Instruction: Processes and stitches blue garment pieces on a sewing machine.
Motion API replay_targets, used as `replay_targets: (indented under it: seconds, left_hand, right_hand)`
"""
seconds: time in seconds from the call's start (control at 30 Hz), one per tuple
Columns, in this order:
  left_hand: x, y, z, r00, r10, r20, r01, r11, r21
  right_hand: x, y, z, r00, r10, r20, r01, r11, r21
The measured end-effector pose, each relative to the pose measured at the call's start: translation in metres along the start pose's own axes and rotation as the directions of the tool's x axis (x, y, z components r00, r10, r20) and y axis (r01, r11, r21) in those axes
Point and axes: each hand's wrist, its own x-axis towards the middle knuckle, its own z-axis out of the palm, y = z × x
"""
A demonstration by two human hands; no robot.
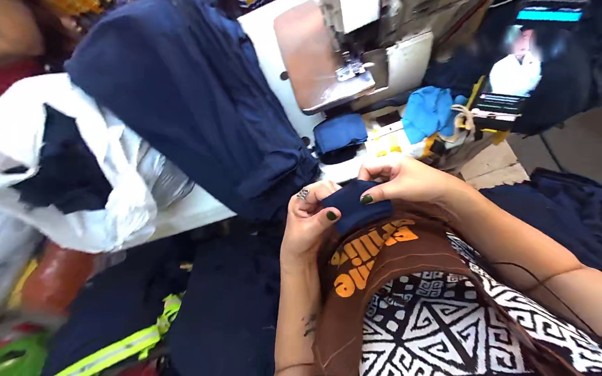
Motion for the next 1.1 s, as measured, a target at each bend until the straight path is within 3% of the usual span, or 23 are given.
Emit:
replay_targets:
  seconds: [0.07, 0.13, 0.2, 0.3, 0.4, 0.47, 0.57, 0.73, 0.93, 1.1]
  left_hand:
    - [-0.014, 0.011, -0.007, 0.994, -0.001, -0.106, 0.017, 0.989, 0.147]
    - [-0.024, 0.027, -0.009, 0.960, 0.060, -0.272, 0.058, 0.912, 0.406]
    - [-0.025, 0.043, -0.008, 0.903, 0.218, -0.370, 0.082, 0.759, 0.646]
    - [-0.017, 0.062, -0.018, 0.825, 0.439, -0.356, 0.124, 0.474, 0.872]
    - [-0.007, 0.072, -0.037, 0.868, 0.339, -0.364, 0.305, 0.215, 0.928]
    - [-0.006, 0.067, -0.050, 0.906, 0.229, -0.355, 0.342, 0.096, 0.935]
    - [-0.009, 0.057, -0.050, 0.904, 0.236, -0.358, 0.355, 0.054, 0.933]
    - [-0.026, 0.044, -0.022, 0.873, 0.428, -0.234, 0.244, 0.031, 0.969]
    - [-0.032, 0.044, -0.015, 0.792, 0.610, -0.029, 0.049, -0.016, 0.999]
    - [-0.037, 0.041, -0.016, 0.779, 0.627, 0.022, 0.004, -0.039, 0.999]
  right_hand:
    - [0.009, -0.001, 0.005, 0.999, -0.026, -0.035, 0.026, 1.000, 0.010]
    - [0.026, -0.003, 0.010, 0.989, -0.111, -0.095, 0.101, 0.989, -0.105]
    - [0.050, -0.004, 0.017, 0.962, -0.253, -0.101, 0.217, 0.937, -0.275]
    - [0.093, -0.007, 0.032, 0.906, -0.417, -0.067, 0.346, 0.823, -0.450]
    - [0.121, -0.010, 0.046, 0.896, -0.443, -0.010, 0.349, 0.719, -0.601]
    - [0.123, -0.002, 0.056, 0.912, -0.407, 0.049, 0.328, 0.653, -0.682]
    - [0.110, 0.027, 0.067, 0.878, -0.475, 0.063, 0.335, 0.516, -0.788]
    - [0.085, 0.042, 0.075, 0.780, -0.626, 0.009, 0.305, 0.367, -0.879]
    - [0.082, 0.024, 0.073, 0.691, -0.722, 0.014, 0.375, 0.343, -0.861]
    - [0.083, 0.022, 0.075, 0.707, -0.707, -0.016, 0.373, 0.392, -0.841]
